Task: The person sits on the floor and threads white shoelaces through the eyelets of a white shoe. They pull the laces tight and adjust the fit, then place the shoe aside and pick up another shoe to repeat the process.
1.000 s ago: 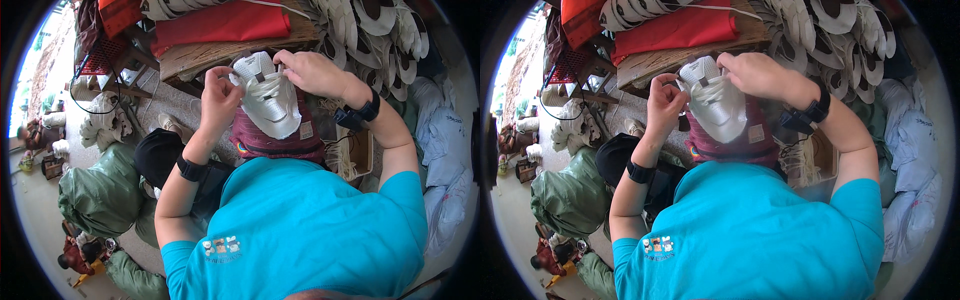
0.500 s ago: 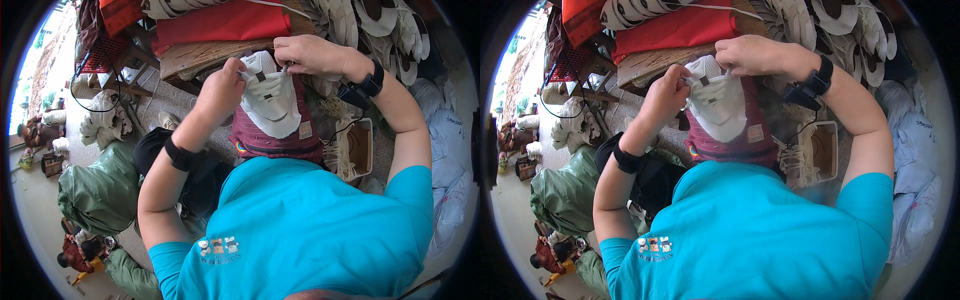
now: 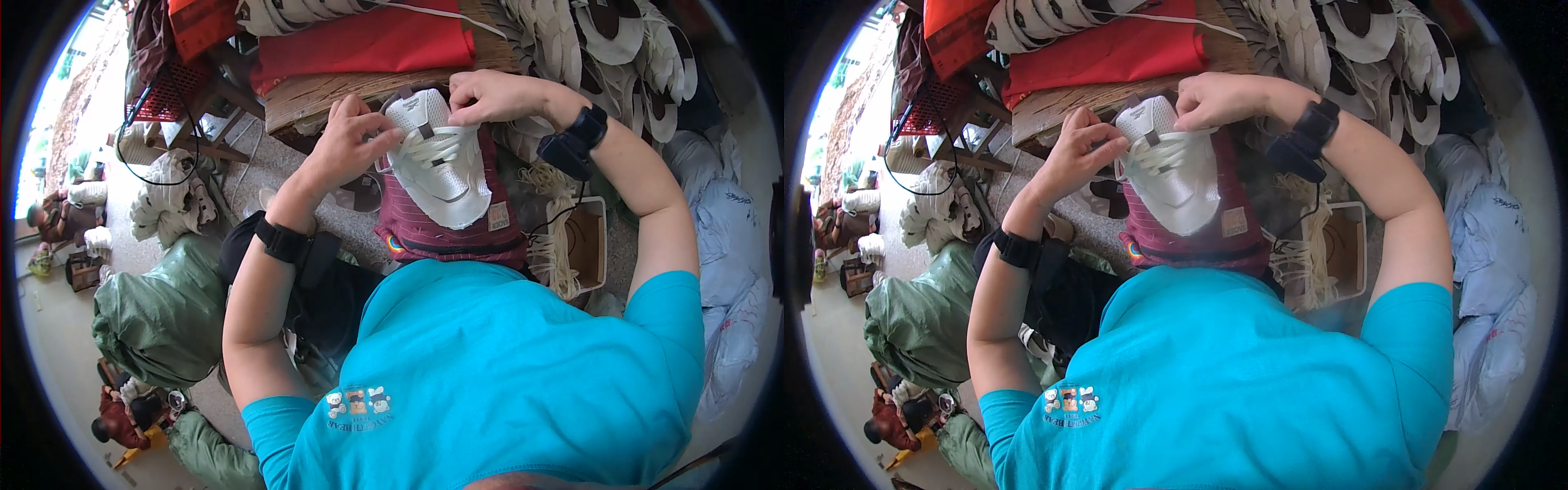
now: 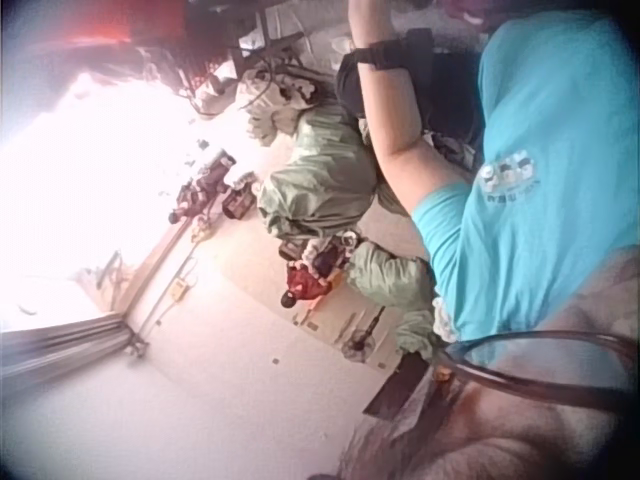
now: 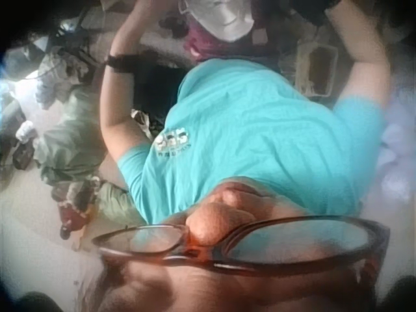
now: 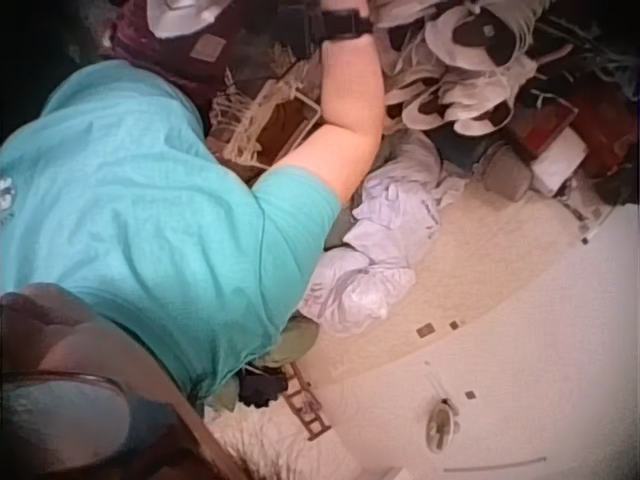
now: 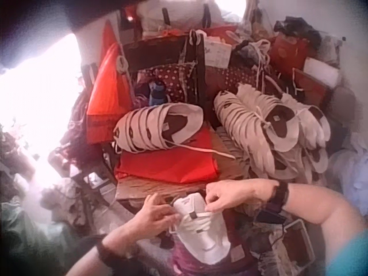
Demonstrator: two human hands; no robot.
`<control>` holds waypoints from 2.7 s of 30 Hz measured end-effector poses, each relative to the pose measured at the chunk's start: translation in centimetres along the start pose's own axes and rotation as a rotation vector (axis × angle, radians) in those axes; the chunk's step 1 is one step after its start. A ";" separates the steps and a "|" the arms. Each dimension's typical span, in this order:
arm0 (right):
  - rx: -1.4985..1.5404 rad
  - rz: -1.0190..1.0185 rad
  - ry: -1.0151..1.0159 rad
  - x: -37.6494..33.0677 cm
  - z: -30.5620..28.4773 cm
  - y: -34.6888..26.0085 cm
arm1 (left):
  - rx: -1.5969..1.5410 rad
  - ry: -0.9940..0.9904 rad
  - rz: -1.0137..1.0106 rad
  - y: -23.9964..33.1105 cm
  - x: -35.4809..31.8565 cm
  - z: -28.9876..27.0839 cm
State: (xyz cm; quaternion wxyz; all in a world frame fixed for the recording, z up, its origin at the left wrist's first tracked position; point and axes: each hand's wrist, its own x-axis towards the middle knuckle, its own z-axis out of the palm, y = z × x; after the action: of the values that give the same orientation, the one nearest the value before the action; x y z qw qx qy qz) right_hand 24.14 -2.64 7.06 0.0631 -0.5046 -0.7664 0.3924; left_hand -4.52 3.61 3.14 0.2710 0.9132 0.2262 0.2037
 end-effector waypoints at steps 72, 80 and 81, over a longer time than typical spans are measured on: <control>-0.582 -0.026 0.548 -2.5 4.9 -2.9 | -0.613 0.258 -0.528 2.3 -4.3 3.7; 0.248 0.147 0.376 -1.9 3.2 -1.9 | -0.075 0.129 -0.349 2.2 -2.0 2.0; 0.229 0.146 0.361 -1.9 3.0 -1.9 | 0.019 0.160 -0.318 2.6 -1.7 2.0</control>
State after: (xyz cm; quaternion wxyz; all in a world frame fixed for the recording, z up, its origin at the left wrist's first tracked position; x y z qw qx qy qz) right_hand 22.15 -6.16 6.82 0.2274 -0.6104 -0.6546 0.3836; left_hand -4.13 -0.02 2.69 0.2723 0.8493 0.3903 0.2283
